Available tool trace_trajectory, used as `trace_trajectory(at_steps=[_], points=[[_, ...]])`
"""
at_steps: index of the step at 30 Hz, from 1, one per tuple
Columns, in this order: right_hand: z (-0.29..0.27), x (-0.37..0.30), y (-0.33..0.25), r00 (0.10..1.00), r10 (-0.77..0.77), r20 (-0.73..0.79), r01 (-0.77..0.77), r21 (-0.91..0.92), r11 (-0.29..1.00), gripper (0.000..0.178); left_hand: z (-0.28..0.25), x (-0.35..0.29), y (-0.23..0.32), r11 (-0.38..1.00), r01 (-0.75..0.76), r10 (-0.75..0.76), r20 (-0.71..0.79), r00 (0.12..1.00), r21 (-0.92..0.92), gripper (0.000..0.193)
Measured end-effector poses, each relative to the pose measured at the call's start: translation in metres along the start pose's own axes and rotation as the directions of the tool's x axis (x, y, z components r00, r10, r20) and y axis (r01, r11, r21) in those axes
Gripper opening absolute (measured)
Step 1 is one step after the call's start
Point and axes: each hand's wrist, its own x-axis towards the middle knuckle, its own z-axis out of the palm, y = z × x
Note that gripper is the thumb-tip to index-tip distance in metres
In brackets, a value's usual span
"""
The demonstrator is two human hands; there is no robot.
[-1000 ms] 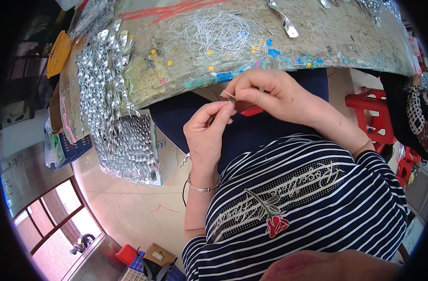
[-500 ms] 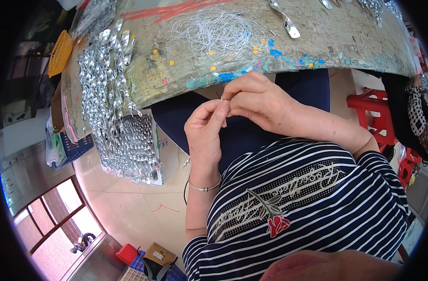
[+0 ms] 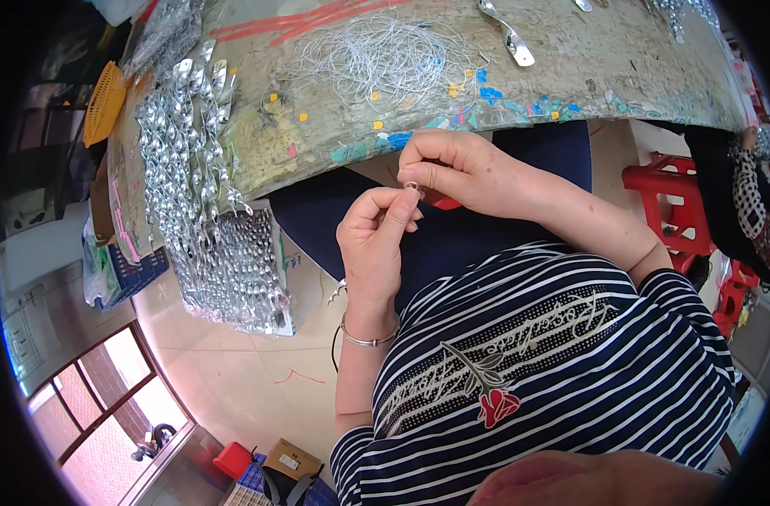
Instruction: The person is assembling and packaging small toy components by attaching white fibers to a base and placing them in plastic bags.
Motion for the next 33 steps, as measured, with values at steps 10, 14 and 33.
trace_trajectory(at_steps=[10,14,33], points=[[-0.005,0.004,0.005,0.956,-0.274,-0.1,0.244,-0.243,0.939,0.016,-0.002,0.0,0.001,0.998,0.03,-0.034,-0.079,0.996,-0.063,0.007],[-0.002,-0.002,0.003,0.876,-0.472,-0.097,0.403,-0.389,0.828,0.011,0.0,-0.002,0.001,1.0,-0.03,0.03,-0.126,0.992,0.005,0.005],[-0.002,-0.007,0.001,0.857,-0.514,-0.035,0.37,-0.653,0.661,0.007,0.003,-0.001,-0.007,0.809,-0.376,0.403,0.038,0.914,0.452,0.009]])
